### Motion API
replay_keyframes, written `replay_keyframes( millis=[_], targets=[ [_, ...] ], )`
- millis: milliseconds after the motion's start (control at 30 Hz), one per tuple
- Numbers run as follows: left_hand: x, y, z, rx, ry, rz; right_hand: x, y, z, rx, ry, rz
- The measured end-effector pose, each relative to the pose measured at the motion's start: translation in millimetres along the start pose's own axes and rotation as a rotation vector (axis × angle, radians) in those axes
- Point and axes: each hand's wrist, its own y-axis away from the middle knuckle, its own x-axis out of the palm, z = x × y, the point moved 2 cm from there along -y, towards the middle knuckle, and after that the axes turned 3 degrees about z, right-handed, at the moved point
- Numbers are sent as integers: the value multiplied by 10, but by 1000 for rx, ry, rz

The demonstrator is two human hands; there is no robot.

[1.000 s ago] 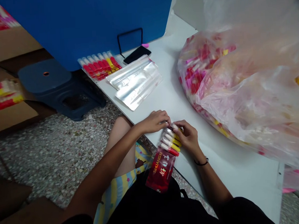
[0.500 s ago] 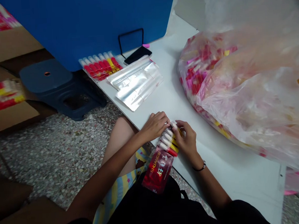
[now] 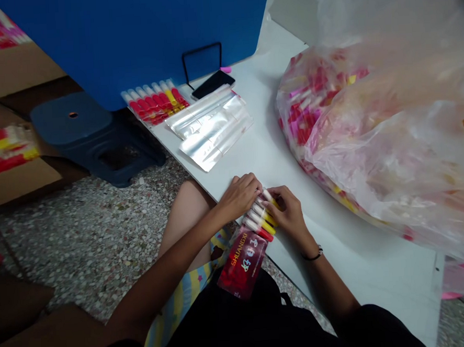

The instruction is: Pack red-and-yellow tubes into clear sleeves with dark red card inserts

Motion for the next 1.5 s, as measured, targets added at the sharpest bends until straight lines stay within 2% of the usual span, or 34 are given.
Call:
replay_keyframes(
  millis=[133, 300, 533, 1033, 1167, 1333, 1500],
  targets=[
    [18, 10, -14, -30, -25, 14, -8, -8, -55, 37, -68, 26],
    [18, 18, -50, -55, -72, 15, -32, -22, -12, -31, -59, 101],
    [43, 23, -59, -47, -165, 28, -20, -17, 7, -66, -95, 118],
    [50, 35, -51, -5, -199, 65, -25, 3, -35, 81, -235, 83],
    [58, 40, -50, -10, -202, 69, -25, 0, -23, 75, -248, 91],
    [40, 99, -66, -82, -69, -34, -79, -45, 110, -8, -185, 134],
    [-90, 375, -273, -71, 103, -167, -222, -28, 443, -130, -73, 151]
  ],
)
